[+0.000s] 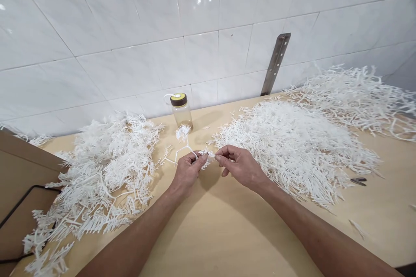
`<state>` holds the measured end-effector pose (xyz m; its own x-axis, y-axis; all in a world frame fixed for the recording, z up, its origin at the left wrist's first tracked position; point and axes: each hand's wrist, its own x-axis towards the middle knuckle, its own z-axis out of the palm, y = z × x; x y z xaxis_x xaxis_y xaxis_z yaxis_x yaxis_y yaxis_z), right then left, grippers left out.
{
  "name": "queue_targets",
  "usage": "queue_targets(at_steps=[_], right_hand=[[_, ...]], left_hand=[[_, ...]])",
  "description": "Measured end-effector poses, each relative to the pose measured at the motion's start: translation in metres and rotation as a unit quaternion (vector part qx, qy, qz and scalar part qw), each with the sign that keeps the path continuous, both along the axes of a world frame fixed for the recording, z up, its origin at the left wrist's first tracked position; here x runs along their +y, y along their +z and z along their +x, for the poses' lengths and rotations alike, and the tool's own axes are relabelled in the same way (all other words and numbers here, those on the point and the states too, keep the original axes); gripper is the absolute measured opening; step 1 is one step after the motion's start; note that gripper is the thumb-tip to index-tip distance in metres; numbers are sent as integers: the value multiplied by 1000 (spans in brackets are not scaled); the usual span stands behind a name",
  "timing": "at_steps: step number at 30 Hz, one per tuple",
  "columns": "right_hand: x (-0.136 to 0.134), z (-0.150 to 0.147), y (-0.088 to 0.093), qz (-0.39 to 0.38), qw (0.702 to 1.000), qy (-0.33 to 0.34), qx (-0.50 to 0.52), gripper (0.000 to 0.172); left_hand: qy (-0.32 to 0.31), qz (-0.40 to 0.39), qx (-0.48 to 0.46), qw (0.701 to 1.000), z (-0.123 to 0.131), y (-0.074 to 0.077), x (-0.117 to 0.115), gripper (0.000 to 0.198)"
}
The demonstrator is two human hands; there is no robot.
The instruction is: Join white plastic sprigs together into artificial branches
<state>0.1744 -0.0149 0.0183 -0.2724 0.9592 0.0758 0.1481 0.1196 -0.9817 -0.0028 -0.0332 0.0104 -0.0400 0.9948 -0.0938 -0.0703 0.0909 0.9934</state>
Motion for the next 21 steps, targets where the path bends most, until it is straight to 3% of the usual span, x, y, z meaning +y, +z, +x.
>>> queue_targets(at_steps=[7, 12, 21], right_hand=[[1, 1, -2, -73, 995, 58, 31, 28], [3, 3, -4, -90, 989, 99, 56, 28], [1, 3, -2, -44, 997, 60, -25, 29]], left_hand=[[-21, -19, -19, 999, -1, 1, 0, 40], [-28, 10, 2, 1000, 0, 0, 1, 39], [33, 36, 69, 996, 2, -3, 1, 37]])
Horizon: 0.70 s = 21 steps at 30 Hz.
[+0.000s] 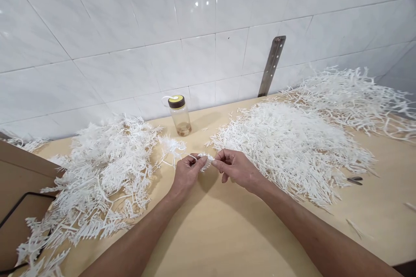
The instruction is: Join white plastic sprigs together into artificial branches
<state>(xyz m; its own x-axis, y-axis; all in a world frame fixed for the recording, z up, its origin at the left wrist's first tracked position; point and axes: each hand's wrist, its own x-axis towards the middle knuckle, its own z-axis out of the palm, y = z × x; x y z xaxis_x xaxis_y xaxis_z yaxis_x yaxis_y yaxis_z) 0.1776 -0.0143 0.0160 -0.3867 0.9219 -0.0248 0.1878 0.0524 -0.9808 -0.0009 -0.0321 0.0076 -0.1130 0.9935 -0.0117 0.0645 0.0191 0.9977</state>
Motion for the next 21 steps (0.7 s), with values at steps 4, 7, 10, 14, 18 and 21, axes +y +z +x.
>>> queue_targets(at_steps=[4, 7, 10, 14, 18, 21], right_hand=[[1, -2, -4, 19, 1000, -16, -13, 27], [1, -4, -8, 28, 1000, -13, -4, 23], [1, -4, -10, 37, 999, -7, 12, 20], [2, -3, -11, 37, 999, -18, 20, 19], [2, -2, -9, 29, 999, -17, 21, 20], [3, -2, -7, 15, 999, -17, 24, 22]], left_hand=[[27, -8, -11, 1000, -1, -4, 2, 39], [53, -5, -15, 998, -2, -4, 4, 41], [36, -25, -11, 999, -4, -2, 3, 41], [-37, -82, -44, 995, -7, 5, 2, 46], [-56, -96, -91, 990, -7, 9, 1, 46], [-73, -93, -102, 988, -6, 9, 2, 43]])
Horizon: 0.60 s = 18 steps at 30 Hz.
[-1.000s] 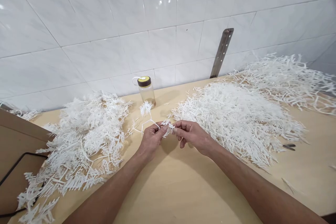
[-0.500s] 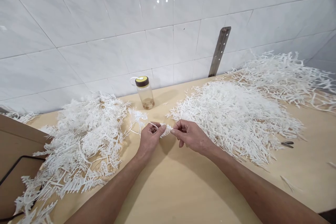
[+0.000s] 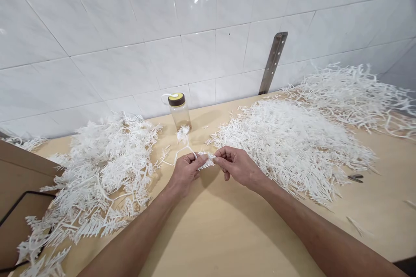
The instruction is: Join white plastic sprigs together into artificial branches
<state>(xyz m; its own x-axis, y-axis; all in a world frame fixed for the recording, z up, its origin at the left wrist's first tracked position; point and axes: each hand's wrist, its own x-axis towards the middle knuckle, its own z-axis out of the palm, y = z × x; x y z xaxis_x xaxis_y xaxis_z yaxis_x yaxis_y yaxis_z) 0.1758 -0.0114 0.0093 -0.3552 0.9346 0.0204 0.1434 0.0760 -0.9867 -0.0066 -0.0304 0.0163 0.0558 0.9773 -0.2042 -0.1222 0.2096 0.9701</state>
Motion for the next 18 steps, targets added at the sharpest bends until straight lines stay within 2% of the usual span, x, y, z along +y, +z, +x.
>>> queue_targets(at_steps=[3, 8, 12, 15, 18], right_hand=[[1, 2, 0, -8, 1000, -6, -9, 24], [2, 2, -3, 0, 1000, -4, -24, 26], [-4, -3, -2, 24, 999, -2, -30, 23], [-14, -9, 1, 79, 995, 8, -55, 21], [-23, -12, 6, 163, 980, 56, -99, 17]], left_hand=[[-2, 6, -11, 1000, 1, -2, 0, 43], [49, 0, -13, 999, 3, -2, 0, 44], [65, 14, 4, 998, 5, -5, 2, 43], [81, 24, 22, 996, 4, -9, 6, 43], [109, 23, 5, 994, -4, -9, 13, 46]])
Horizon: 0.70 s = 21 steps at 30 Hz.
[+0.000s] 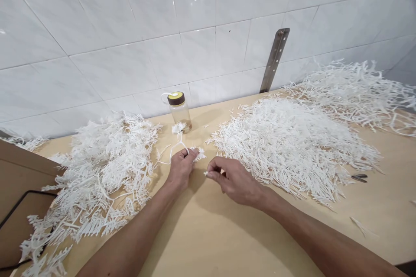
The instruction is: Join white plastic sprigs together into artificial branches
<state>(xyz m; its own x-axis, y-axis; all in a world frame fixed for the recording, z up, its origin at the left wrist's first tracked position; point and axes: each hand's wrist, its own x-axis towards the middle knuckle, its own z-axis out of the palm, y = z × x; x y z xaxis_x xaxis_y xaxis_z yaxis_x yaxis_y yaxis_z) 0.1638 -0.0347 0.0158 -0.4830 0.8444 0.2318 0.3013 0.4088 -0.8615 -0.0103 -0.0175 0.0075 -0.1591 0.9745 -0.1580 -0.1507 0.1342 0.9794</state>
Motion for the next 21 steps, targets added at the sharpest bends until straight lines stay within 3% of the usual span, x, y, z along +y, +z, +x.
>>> queue_targets(at_steps=[3, 8, 13, 15, 21], right_hand=[[0, 2, 3, 22, 1000, -1, 3, 16], [19, 17, -3, 1, 994, -112, 19, 15], [27, 25, -5, 56, 984, -166, -22, 16], [25, 25, -2, 31, 988, -150, -9, 20], [21, 23, 2, -168, 984, -2, 58, 30]], left_hand=[[-29, -4, -15, 999, -9, 2, 4, 47], [-109, 9, 17, 994, -10, 4, 0, 45], [-151, 17, -9, 988, -3, 4, -8, 44], [-161, 17, -15, 987, -1, 3, -10, 44], [-169, 30, 2, 985, 0, -2, -10, 44]])
